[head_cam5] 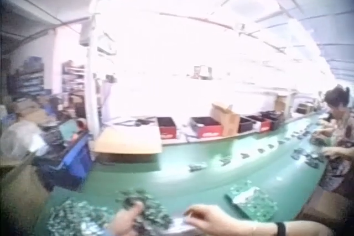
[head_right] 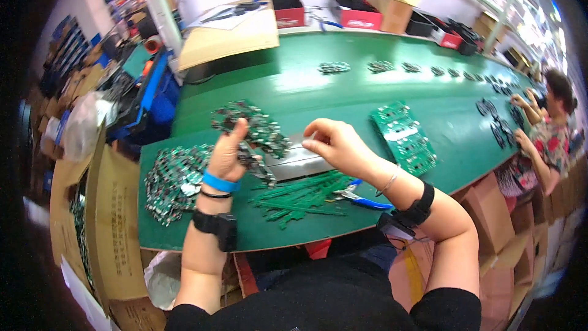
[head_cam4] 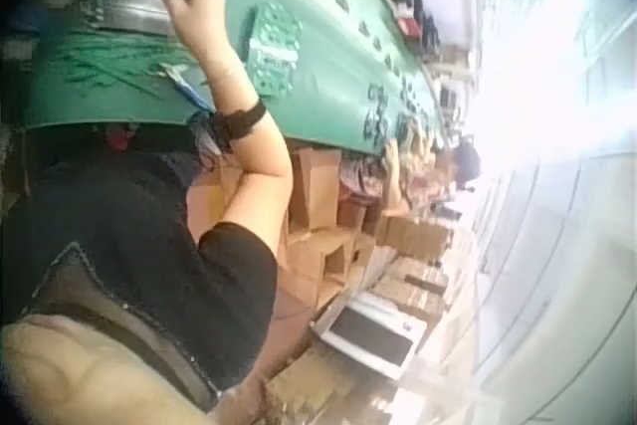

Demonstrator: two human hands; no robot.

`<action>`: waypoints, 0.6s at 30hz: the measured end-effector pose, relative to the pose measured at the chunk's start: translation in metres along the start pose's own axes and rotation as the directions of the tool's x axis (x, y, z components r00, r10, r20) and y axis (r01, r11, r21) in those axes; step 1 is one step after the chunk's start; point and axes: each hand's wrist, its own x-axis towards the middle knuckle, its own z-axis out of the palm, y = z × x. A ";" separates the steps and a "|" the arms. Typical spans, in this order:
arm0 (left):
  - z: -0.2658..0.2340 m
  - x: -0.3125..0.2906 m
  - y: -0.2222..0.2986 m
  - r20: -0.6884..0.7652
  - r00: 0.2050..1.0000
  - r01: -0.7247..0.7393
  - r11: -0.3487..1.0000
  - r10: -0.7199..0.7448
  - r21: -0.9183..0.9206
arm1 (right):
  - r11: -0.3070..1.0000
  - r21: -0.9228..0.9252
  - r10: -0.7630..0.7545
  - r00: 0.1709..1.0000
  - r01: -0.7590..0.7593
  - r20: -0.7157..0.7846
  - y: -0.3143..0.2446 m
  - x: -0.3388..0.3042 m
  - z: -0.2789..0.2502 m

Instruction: The worker is using diagonal pliers to snip excess leads or components from printed circuit boards on a factory assembly line.

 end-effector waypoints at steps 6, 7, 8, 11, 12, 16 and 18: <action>-0.003 -0.006 -0.007 0.040 0.998 -0.049 0.990 0.054 -0.129 | 0.966 0.169 0.182 0.979 -0.196 0.095 -0.032 0.035 0.035; -0.004 -0.006 -0.008 0.002 0.993 -0.120 0.991 0.120 -0.058 | 0.978 0.148 0.143 0.989 -0.146 0.028 -0.032 0.037 0.040; -0.004 -0.005 -0.010 -0.026 0.983 -0.184 0.983 0.184 0.013 | 0.979 0.141 0.146 0.989 -0.148 0.022 -0.027 0.040 0.042; -0.003 -0.003 -0.013 -0.049 0.987 -0.152 0.988 0.153 0.023 | 0.983 0.184 0.014 0.997 0.000 -0.071 -0.014 0.047 0.044; -0.003 -0.003 -0.012 -0.063 0.994 -0.090 0.996 0.089 -0.019 | 0.984 0.176 0.018 0.997 -0.004 -0.080 -0.014 0.049 0.044; 0.001 -0.003 -0.011 0.022 0.999 0.043 0.990 -0.040 -0.134 | 0.837 0.547 0.092 0.990 -0.022 -0.102 -0.018 0.050 0.028; -0.010 -0.002 -0.010 0.001 1.000 0.015 0.999 -0.015 -0.045 | 0.920 0.392 0.080 0.988 -0.022 -0.131 -0.031 0.044 0.003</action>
